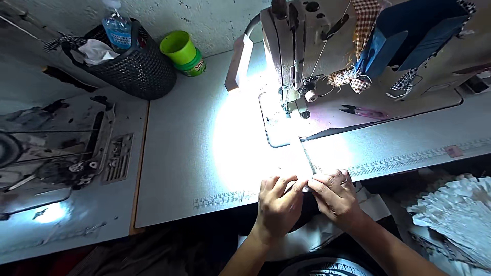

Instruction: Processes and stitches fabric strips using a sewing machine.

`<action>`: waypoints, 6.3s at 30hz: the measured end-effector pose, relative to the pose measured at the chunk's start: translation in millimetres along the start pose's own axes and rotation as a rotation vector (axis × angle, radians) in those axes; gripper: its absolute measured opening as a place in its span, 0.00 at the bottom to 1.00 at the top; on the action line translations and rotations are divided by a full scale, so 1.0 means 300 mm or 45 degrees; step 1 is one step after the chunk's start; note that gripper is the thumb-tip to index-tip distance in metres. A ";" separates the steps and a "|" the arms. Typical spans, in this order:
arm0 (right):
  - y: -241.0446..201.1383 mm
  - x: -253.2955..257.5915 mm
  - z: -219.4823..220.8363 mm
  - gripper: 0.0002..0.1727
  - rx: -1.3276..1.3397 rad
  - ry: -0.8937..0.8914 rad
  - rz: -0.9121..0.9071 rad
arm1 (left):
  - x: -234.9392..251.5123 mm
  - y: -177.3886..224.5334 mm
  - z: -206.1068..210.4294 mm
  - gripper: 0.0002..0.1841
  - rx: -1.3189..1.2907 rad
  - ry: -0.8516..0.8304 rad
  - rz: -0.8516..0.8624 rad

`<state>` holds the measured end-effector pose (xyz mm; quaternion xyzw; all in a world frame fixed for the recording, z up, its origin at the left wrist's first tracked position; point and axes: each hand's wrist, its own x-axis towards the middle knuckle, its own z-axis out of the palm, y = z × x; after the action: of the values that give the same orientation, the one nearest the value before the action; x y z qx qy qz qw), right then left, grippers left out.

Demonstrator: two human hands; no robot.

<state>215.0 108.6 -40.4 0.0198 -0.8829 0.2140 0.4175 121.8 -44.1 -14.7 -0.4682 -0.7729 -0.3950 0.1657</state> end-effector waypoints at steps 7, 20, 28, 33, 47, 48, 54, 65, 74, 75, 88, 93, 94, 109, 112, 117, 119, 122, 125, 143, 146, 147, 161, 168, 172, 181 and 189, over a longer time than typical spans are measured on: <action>0.015 0.138 -0.044 0.06 0.014 0.125 -0.130 | 0.131 -0.046 0.004 0.06 -0.141 0.272 0.200; 0.027 0.187 -0.056 0.05 0.213 0.239 0.086 | 0.174 -0.060 0.006 0.04 -0.211 0.410 0.151; 0.012 0.189 -0.061 0.07 0.322 0.170 0.080 | 0.163 -0.072 0.012 0.05 -0.227 0.397 0.194; 0.020 0.179 -0.083 0.09 0.170 0.069 -0.071 | 0.156 -0.073 0.018 0.05 -0.195 0.386 0.223; 0.055 0.039 -0.068 0.12 0.050 -0.265 -0.053 | 0.086 -0.101 0.002 0.09 -0.216 -0.284 0.237; 0.051 0.031 -0.062 0.12 0.025 -0.301 -0.028 | 0.085 -0.101 -0.004 0.09 -0.189 -0.360 0.225; 0.040 0.021 -0.049 0.13 -0.040 -0.379 -0.038 | 0.154 -0.124 -0.021 0.11 -0.214 -0.455 0.104; 0.006 -0.019 -0.016 0.13 0.010 -0.300 0.034 | 0.317 -0.232 -0.008 0.21 -0.072 -0.687 -0.124; 0.011 -0.007 -0.024 0.13 -0.034 -0.280 0.054 | 0.458 -0.311 0.069 0.12 -0.047 -0.367 -0.470; 0.010 -0.008 -0.023 0.14 -0.034 -0.276 0.054 | 0.463 -0.307 0.075 0.09 -0.064 -0.325 -0.523; -0.004 0.002 -0.012 0.14 -0.061 -0.256 0.063 | 0.449 -0.308 0.085 0.10 0.080 -0.426 -0.468; -0.006 -0.002 -0.002 0.15 -0.086 -0.246 0.051 | 0.429 -0.326 0.096 0.11 0.104 -0.395 -0.331; -0.008 0.000 -0.001 0.14 -0.089 -0.249 0.051 | 0.425 -0.331 0.099 0.11 0.107 -0.379 -0.311; -0.002 0.006 -0.016 0.14 -0.061 -0.293 0.037 | 0.474 -0.333 0.094 0.14 -0.069 -0.335 -0.434; -0.013 0.003 -0.020 0.14 -0.073 -0.314 0.058 | 0.480 -0.335 0.092 0.16 -0.046 -0.438 -0.480; -0.031 -0.001 -0.018 0.14 -0.111 -0.305 0.093 | 0.480 -0.340 0.099 0.17 -0.092 -0.390 -0.449; -0.035 0.006 -0.013 0.14 -0.136 -0.302 0.097 | 0.487 -0.336 0.085 0.20 -0.077 -0.455 -0.512; -0.034 0.033 0.003 0.14 -0.175 -0.316 0.139 | 0.497 -0.337 0.070 0.23 -0.054 -0.542 -0.559; -0.012 0.084 0.038 0.13 -0.190 -0.308 0.169 | 0.496 -0.341 0.065 0.23 -0.100 -0.541 -0.532; 0.112 0.304 0.173 0.13 -0.244 -0.311 0.086 | 0.500 -0.378 0.055 0.17 -0.180 -0.568 -0.428; 0.108 0.309 0.167 0.13 -0.264 -0.337 0.085 | 0.510 -0.351 0.031 0.22 -0.117 -0.644 -0.482; 0.107 0.309 0.164 0.13 -0.268 -0.337 0.079 | 0.513 -0.346 0.027 0.25 -0.100 -0.682 -0.514; 0.209 0.268 0.030 0.23 -0.056 -0.547 0.092 | 0.501 -0.356 0.032 0.43 0.022 -0.805 -0.496; 0.221 0.272 0.038 0.23 -0.067 -0.500 0.111 | 0.502 -0.355 0.032 0.44 0.027 -0.807 -0.484; 0.207 0.266 0.053 0.22 -0.109 -0.465 0.098 | 0.501 -0.358 0.030 0.45 0.020 -0.802 -0.462; 0.198 0.255 0.065 0.20 -0.179 -0.443 0.012 | 0.493 -0.364 0.032 0.48 0.046 -0.792 -0.431; 0.197 0.268 0.060 0.19 -0.188 -0.498 -0.019 | 0.498 -0.369 0.038 0.47 0.024 -0.778 -0.364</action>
<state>136.7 166.6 -11.8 0.0370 -0.9603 0.1377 0.2399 -47.1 25.5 21.2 -0.4502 -0.8484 -0.2484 -0.1262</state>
